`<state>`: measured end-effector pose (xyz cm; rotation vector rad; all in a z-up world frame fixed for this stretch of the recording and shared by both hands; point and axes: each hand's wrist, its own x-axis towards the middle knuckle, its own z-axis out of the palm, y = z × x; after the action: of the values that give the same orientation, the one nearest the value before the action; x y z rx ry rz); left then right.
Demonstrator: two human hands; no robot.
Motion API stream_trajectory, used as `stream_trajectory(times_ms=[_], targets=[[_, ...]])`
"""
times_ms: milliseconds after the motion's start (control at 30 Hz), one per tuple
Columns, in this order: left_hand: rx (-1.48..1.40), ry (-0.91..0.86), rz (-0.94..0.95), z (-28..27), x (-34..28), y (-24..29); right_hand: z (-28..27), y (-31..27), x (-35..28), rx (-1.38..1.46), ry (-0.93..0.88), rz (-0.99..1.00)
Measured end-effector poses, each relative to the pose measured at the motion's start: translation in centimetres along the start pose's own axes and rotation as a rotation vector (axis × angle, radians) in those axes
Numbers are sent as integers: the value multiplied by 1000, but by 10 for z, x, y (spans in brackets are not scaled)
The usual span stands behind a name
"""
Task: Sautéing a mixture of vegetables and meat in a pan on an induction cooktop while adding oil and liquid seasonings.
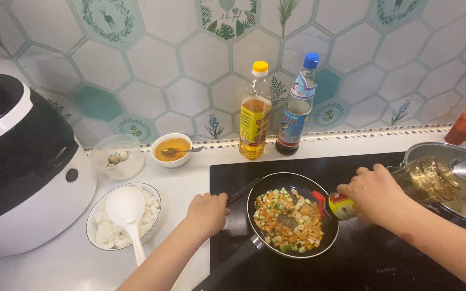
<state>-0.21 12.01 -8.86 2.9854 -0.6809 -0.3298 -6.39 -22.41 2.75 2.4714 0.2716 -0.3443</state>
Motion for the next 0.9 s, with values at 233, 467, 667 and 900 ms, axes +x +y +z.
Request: stream_trajectory(times_ms=[233, 467, 667, 900], targets=[[-229, 185, 2, -37, 7, 29, -1, -21, -4, 108, 37, -111], [-359, 182, -45, -50, -1, 34, -14, -13, 9, 78, 87, -6], [-457, 162, -78, -65, -5, 35, -26, -8, -9, 163, -120, -24], [-824, 175, -107, -84, 1, 40, -26, 11, -15, 478, -99, 136]])
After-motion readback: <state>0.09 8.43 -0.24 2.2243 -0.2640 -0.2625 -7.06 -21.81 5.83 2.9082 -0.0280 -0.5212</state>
